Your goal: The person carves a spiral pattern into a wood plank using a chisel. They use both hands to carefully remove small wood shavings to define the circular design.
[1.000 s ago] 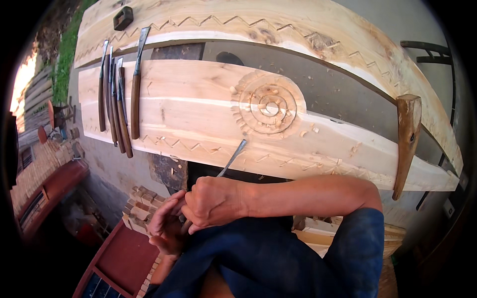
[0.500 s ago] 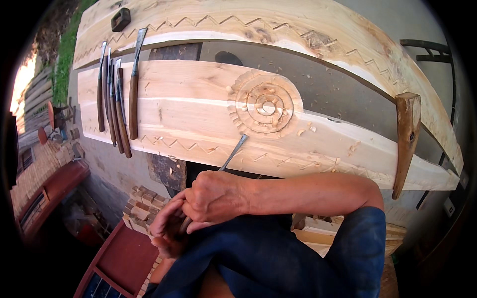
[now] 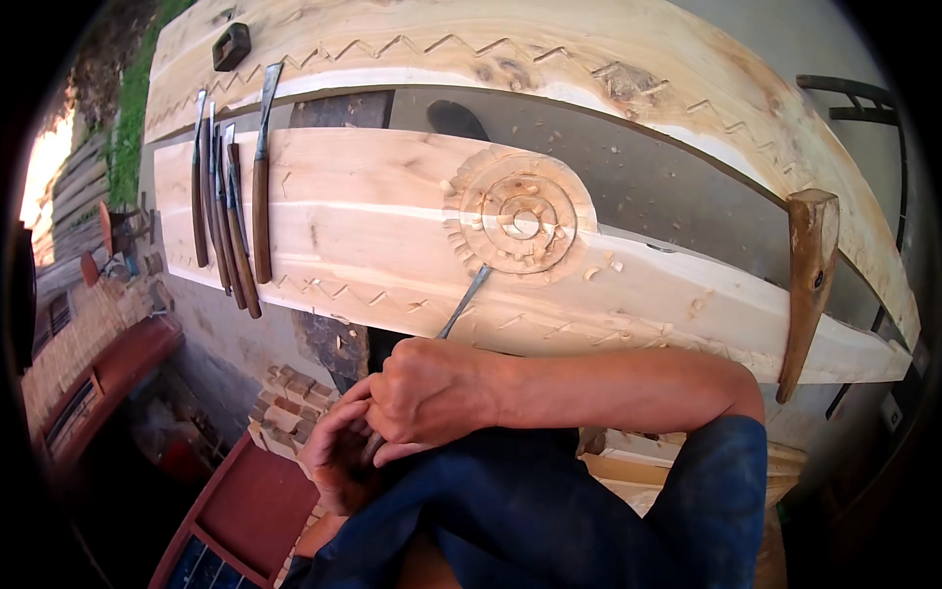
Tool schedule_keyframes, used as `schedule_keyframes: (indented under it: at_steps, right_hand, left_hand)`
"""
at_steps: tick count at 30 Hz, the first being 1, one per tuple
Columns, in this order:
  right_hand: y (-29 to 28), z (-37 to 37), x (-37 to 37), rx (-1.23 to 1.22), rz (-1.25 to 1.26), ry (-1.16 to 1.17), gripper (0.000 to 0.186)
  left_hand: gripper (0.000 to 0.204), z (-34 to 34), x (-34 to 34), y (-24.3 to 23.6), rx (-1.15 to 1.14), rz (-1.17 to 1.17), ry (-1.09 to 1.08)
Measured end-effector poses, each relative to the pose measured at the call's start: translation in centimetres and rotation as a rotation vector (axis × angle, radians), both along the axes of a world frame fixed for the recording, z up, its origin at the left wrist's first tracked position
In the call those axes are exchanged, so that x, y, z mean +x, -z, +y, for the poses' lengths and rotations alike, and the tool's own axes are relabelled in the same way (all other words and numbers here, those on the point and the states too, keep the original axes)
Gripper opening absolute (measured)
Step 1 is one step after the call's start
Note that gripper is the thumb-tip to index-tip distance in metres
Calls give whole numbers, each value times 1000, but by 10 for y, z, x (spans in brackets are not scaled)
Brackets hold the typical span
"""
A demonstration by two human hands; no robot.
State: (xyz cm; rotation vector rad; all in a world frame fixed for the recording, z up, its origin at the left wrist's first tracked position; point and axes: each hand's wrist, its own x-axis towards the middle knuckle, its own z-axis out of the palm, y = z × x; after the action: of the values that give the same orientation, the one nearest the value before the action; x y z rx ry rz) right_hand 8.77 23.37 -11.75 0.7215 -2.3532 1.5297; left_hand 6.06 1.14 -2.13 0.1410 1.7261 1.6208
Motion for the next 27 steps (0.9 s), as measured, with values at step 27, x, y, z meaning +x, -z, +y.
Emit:
schedule_keyframes:
  at_steps: [27]
  right_hand:
    - [-7, -5, 0, 38, -16, -85, 53]
  left_hand:
    - [97, -12, 5, -8, -59, 12, 25]
